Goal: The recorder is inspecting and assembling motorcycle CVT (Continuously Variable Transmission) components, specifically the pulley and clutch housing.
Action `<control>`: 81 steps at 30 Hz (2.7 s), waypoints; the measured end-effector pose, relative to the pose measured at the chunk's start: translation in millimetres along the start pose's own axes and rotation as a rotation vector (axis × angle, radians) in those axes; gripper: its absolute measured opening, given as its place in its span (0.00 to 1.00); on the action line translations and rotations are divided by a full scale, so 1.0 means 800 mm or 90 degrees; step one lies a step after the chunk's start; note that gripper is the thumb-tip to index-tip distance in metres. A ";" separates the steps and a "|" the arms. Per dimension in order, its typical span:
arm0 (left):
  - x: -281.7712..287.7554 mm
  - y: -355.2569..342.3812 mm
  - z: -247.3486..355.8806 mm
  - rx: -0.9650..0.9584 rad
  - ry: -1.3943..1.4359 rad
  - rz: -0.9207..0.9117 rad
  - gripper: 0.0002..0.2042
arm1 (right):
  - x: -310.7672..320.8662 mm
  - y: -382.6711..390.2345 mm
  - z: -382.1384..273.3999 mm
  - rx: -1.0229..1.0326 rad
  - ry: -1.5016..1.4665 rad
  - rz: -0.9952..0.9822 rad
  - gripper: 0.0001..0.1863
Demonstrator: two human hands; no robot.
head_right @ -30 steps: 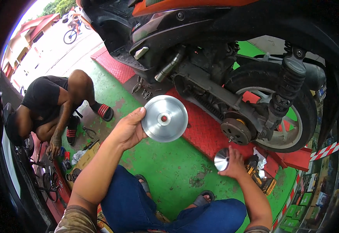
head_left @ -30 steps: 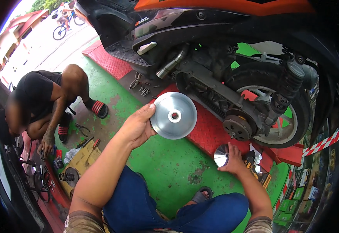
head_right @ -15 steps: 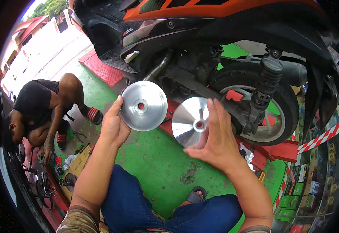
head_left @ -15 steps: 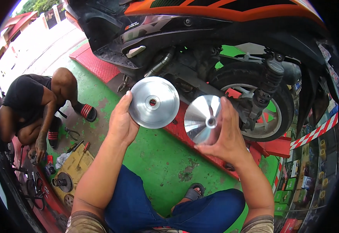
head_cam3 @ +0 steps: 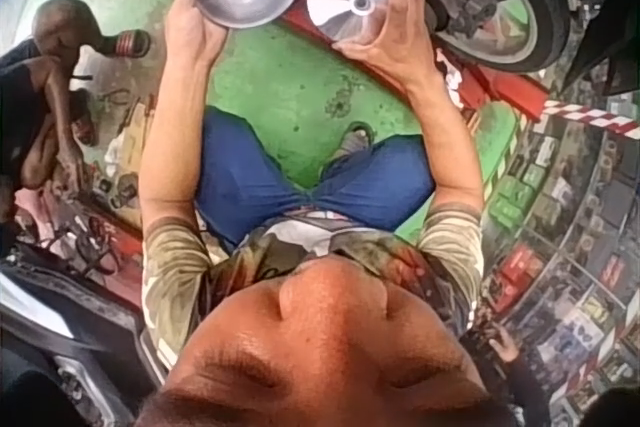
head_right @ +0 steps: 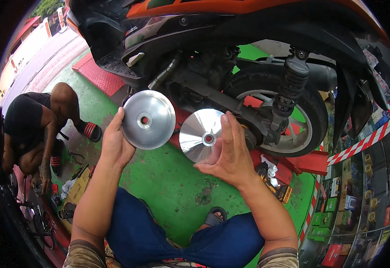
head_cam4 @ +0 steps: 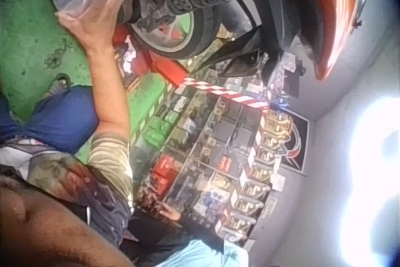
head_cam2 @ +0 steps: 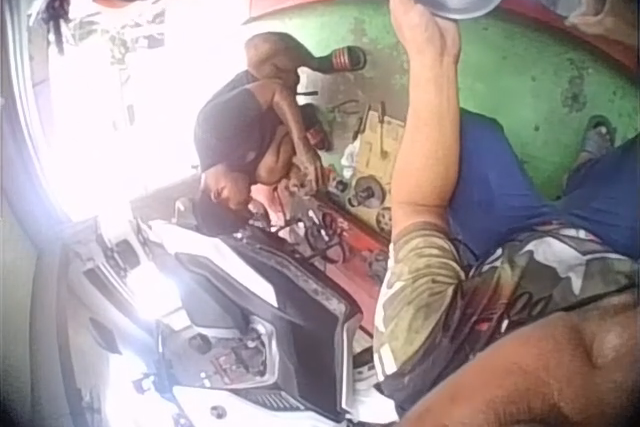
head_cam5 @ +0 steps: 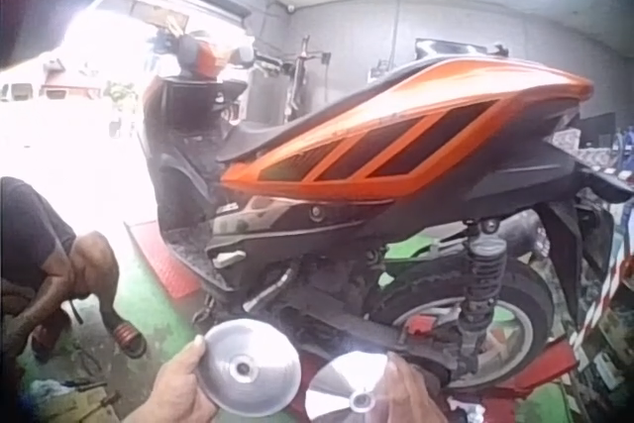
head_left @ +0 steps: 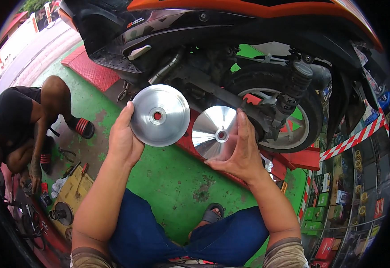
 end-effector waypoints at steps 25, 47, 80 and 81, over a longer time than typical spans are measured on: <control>0.003 0.002 -0.005 -0.020 -0.024 0.011 0.20 | -0.002 0.012 0.014 -0.027 0.012 0.001 0.79; 0.011 0.005 -0.004 -0.019 -0.085 0.084 0.19 | -0.002 0.018 0.022 -0.004 0.013 0.029 0.79; 0.047 -0.002 0.037 -0.088 -0.059 0.117 0.21 | -0.159 0.226 0.185 -0.372 -0.053 -0.332 0.71; 0.051 -0.001 0.040 -0.090 -0.061 0.124 0.21 | -0.161 0.236 0.200 -0.368 -0.053 -0.335 0.71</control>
Point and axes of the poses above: each hand's wrist, its own y-axis away from the middle knuckle, its own x-axis out of the back of the hand, z = x × y, the point moved 10 cm from there along -y, towards the middle knuckle, and after that the axes turned 5 degrees about -y, right-handed, at the moved point
